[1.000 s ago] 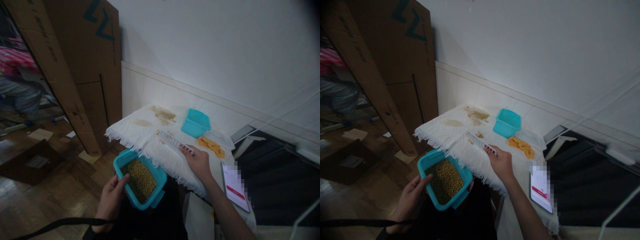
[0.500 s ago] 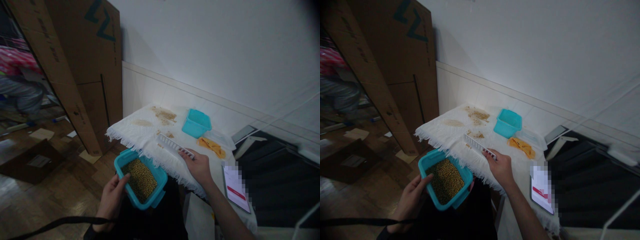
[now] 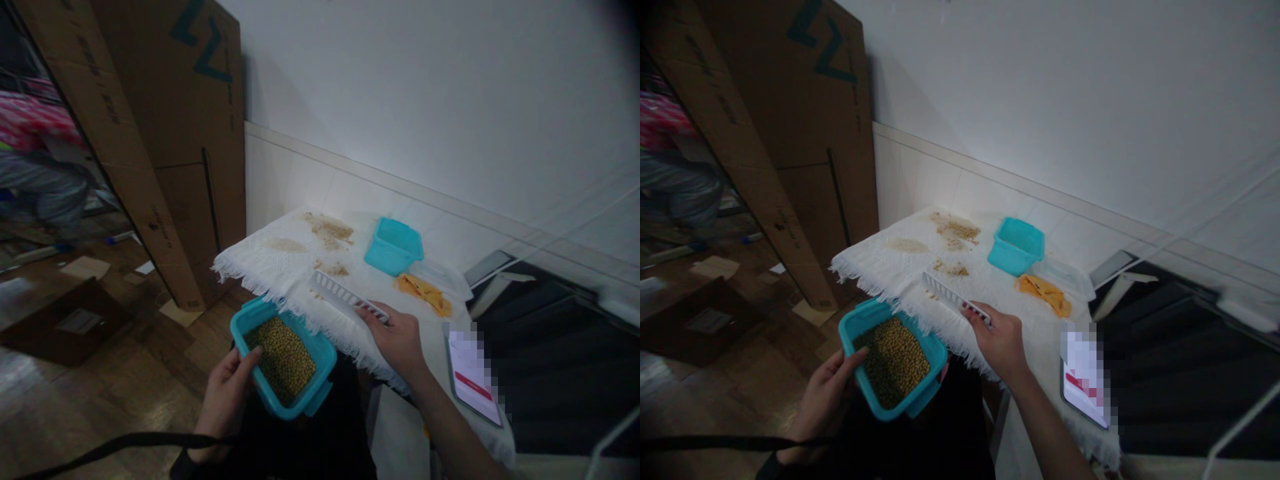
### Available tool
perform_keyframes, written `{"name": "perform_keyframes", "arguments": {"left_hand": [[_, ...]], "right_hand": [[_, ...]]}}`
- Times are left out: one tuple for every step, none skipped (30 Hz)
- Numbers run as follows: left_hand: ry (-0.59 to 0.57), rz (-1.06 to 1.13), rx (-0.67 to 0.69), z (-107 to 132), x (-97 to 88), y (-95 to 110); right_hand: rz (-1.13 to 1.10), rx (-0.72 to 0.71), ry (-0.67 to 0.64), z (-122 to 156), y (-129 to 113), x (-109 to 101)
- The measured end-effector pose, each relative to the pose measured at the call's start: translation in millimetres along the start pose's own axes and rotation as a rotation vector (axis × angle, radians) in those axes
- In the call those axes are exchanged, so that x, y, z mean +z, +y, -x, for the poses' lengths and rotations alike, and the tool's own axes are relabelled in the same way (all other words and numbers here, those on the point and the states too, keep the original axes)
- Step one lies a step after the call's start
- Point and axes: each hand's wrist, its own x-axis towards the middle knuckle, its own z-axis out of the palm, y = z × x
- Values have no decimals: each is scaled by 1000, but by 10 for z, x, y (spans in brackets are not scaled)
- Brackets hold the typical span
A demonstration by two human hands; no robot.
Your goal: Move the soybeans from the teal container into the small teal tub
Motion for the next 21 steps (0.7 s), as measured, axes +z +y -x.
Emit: {"name": "perform_keyframes", "arguments": {"left_hand": [[7, -9, 2, 0, -2, -1], [14, -17, 3, 1, -1, 0], [21, -24, 4, 2, 1, 2], [26, -27, 5, 2, 4, 4], [26, -27, 5, 0, 6, 6], [24, -26, 6, -2, 7, 6], [23, -29, 7, -4, 6, 5], [20, -33, 9, -7, 5, 4], [20, -38, 9, -8, 4, 4], [20, -42, 9, -8, 4, 6], [22, -45, 11, -6, 6, 10], [24, -43, 11, -2, 10, 17], [24, -36, 9, 3, 16, 25], [23, -24, 6, 8, 23, 34], [21, -10, 1, 13, 31, 41], [17, 3, -5, 15, 37, 46], [14, 13, -10, 15, 40, 48], [12, 17, -14, 12, 40, 45], [9, 19, -14, 7, 36, 38], [6, 19, -11, 0, 29, 29], [3, 16, -9, -7, 21, 19]], "right_hand": [[-4, 2, -2, 1, -1, 1], [-7, 1, -5, 1, -1, 3], [-10, 0, -6, 1, 0, 5], [-11, 0, -3, 0, 3, 7], [-11, 0, 1, -2, 7, 9], [-10, 0, 5, -5, 11, 11], [-10, 1, 5, -7, 16, 13], [-7, 4, 2, -9, 20, 15], [-4, 8, -4, -9, 23, 17], [-3, 11, -12, -9, 24, 19], [-4, 14, -20, -7, 24, 21], [-9, 13, -27, -4, 23, 23], [-14, 11, -31, 1, 21, 26], [-20, 7, -33, 5, 17, 28], [-24, 2, -34, 11, 14, 31], [-28, -4, -35, 16, 11, 35], [-31, -10, -33, 21, 8, 38], [-32, -17, -33, 26, 6, 42], [-32, -26, -33, 31, 3, 44], [-32, -38, -34, 36, 0, 46], [-28, -53, -35, 40, -4, 47]]}}
